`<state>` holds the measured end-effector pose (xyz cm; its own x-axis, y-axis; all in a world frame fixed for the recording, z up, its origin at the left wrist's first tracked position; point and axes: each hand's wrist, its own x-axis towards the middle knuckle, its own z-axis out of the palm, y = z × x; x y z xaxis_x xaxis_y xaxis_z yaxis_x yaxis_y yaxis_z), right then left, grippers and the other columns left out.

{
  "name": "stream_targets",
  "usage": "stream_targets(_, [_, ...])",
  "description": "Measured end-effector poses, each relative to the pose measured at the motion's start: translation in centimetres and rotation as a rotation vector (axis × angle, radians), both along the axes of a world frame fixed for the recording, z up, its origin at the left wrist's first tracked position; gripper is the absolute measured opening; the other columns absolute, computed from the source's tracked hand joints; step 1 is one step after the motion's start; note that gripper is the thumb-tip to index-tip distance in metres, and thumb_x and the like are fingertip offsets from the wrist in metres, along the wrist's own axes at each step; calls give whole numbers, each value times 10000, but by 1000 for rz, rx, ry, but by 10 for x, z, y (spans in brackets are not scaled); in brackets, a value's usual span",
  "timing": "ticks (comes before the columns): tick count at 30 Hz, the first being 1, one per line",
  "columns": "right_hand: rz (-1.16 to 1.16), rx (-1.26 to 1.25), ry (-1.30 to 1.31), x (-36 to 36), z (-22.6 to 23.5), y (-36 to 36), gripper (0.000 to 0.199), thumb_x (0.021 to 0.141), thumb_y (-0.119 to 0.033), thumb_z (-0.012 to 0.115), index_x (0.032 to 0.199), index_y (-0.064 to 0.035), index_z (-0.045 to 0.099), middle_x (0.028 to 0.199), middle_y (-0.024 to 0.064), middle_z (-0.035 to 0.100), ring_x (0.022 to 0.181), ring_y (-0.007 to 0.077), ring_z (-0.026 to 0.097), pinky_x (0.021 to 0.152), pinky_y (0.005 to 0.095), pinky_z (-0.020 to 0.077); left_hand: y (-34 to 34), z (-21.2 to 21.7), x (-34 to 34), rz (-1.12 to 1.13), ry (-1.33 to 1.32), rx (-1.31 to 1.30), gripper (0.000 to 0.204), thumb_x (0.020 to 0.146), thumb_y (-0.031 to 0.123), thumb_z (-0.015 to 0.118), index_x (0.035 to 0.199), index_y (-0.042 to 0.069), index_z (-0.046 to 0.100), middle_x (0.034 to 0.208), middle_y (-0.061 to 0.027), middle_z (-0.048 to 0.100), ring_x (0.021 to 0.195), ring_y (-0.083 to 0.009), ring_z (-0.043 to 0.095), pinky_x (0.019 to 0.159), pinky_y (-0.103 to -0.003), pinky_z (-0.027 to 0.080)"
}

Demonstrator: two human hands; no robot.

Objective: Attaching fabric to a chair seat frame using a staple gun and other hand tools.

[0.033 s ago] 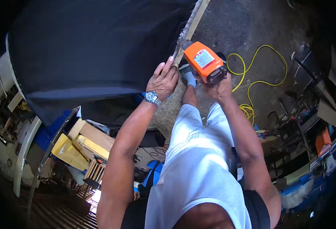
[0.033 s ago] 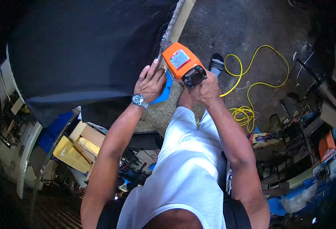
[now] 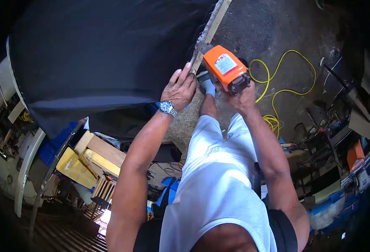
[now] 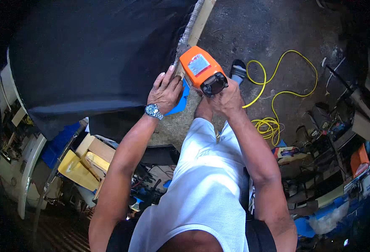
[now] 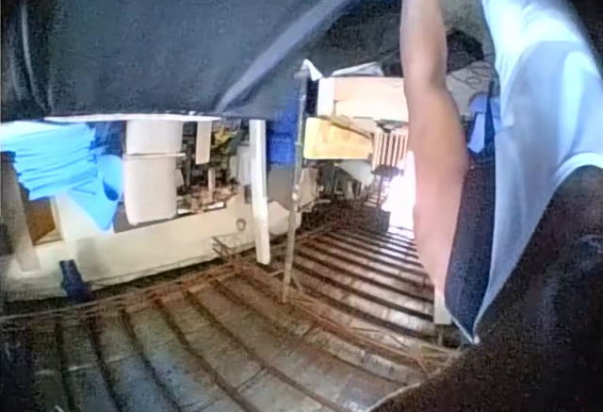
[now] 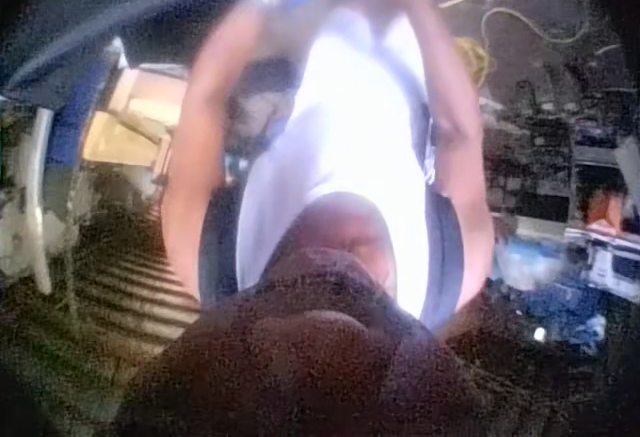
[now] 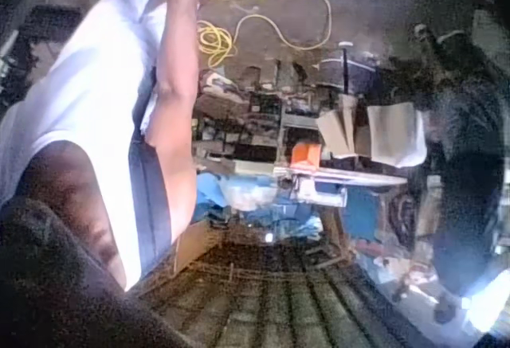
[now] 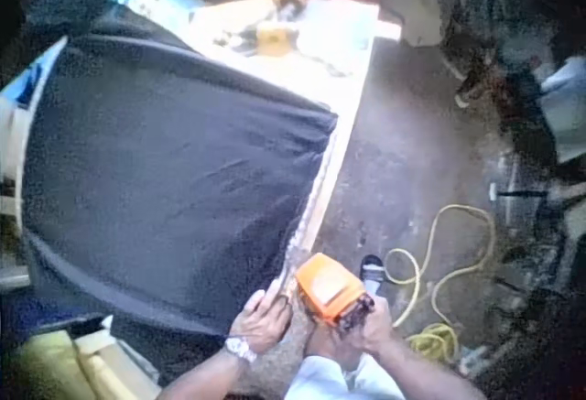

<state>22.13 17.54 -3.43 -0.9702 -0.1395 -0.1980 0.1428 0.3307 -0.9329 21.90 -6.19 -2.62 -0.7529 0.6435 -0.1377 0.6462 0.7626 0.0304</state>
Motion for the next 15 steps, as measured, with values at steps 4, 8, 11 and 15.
stream_targets(4, [-4,107,73,-16,11,-2,248,793,-208,782,982,-85,677,857,130,706,786,349,702,671,406,559,1,-1,-2,8,-3,4,163,894,236,567,976,132,661,1188,-22,624,1444,-219,325,1178,-401,177])
stream_targets(8, [-34,143,135,-20,23,-1,308,807,-292,803,1017,-99,688,879,111,718,787,326,710,661,398,560,-1,-1,-1,16,-16,6,144,897,230,561,952,136,655,1169,-25,627,1442,-220,330,1179,-401,174])
stream_targets(11, [-52,104,105,-23,18,-2,310,802,-285,804,1029,-107,690,901,118,720,796,324,709,672,392,563,0,-1,-3,-3,5,13,134,888,244,582,925,135,650,1152,-27,629,1439,-223,336,1177,-401,175])
stream_targets(15, [-49,165,124,-25,25,0,322,797,-272,808,1051,-113,691,894,114,719,805,321,709,692,393,564,3,18,-8,39,-143,128,223,852,290,660,1005,129,679,1177,-18,623,1395,-246,394,1146,-417,238])
